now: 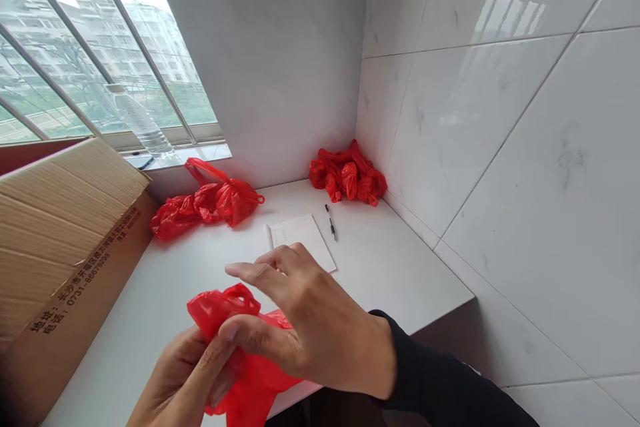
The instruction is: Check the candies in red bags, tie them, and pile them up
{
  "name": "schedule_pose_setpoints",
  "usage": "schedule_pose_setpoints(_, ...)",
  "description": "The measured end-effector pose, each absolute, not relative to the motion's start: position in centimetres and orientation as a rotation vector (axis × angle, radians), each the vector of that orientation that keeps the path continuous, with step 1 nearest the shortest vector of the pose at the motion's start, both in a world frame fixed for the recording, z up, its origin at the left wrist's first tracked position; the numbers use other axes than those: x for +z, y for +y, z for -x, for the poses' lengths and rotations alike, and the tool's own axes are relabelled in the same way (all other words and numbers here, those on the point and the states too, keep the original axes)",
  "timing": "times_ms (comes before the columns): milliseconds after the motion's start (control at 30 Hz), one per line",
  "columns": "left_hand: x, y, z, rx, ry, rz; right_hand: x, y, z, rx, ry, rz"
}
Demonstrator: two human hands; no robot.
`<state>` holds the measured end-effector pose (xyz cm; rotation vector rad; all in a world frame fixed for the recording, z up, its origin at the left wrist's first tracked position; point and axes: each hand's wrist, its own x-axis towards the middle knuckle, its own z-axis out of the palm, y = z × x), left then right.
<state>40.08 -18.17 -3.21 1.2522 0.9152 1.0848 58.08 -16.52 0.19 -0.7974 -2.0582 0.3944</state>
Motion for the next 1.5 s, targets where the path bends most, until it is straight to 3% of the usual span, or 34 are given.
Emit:
schedule_pose_setpoints(467, -2.3, -17.6, -39.7, 1.039, 1.082, -0.982, -0.3, -15.2, -58.7, 0.732, -1.922, 0.849)
schedule_pose_setpoints(733, -3.1, -16.4, -39.1, 1.1, 0.954, -0.845, -0.4, -16.2, -59.0, 0.618, -2.086, 0.742)
schedule_pose_setpoints(900, -3.7, -15.8, -37.6, 1.064, 0.936, -1.126, -1.5, -15.1, -58.7, 0.684, -2.093, 0.712)
schedule_pose_setpoints(1100, -3.6, -15.8, -36.0, 1.009, 1.036, -1.684, -3.0, -13.1, -58.6, 1.105, -1.955, 0.76)
schedule_pose_setpoints(1300, -5.6, -15.6, -37.0, 1.345, 1.095, -2.278, -3.9, -11.9, -58.6, 1.318, -1.965, 0.861)
schedule_pose_setpoints(1500, -7.4, -15.2, -37.3, 1.591, 0.981, -2.367, -4.5, -10.3, -59.0, 1.602, -1.914, 0.636)
